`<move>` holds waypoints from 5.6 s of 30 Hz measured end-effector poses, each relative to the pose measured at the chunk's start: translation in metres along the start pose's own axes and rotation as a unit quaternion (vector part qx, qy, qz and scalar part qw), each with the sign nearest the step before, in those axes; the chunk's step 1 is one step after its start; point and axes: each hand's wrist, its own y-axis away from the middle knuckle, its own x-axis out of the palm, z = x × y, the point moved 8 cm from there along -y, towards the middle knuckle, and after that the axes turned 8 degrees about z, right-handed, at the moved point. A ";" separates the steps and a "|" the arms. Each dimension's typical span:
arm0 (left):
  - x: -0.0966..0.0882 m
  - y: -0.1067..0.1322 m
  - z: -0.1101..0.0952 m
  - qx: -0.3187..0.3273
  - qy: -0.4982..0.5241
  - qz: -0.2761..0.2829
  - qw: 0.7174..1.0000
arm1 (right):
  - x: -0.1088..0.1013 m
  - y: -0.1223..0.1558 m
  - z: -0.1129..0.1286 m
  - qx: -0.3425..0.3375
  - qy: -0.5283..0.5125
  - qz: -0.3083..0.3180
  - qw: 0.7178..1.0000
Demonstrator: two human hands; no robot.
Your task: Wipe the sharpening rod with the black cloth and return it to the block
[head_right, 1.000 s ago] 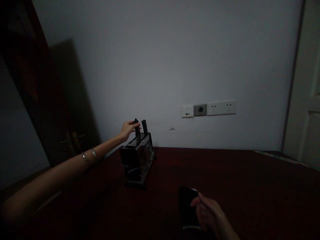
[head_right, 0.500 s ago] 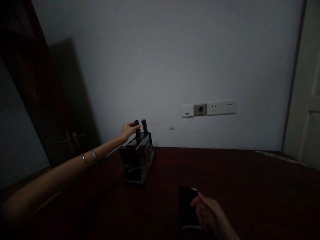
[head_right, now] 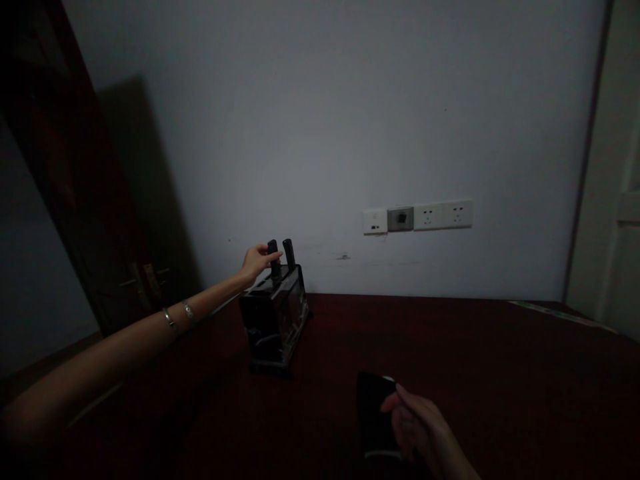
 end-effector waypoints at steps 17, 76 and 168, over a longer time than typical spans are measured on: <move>-0.002 -0.005 0.011 0.009 -0.064 -0.017 0.998 | -0.001 -0.004 -0.003 0.003 0.011 0.015 1.000; 0.293 0.207 0.056 0.212 -0.313 0.579 0.722 | -0.010 0.020 0.055 0.000 0.662 -0.161 0.732; 0.171 0.187 -0.185 0.475 -0.268 0.169 0.821 | -0.016 0.106 0.133 -0.209 0.561 -0.172 0.782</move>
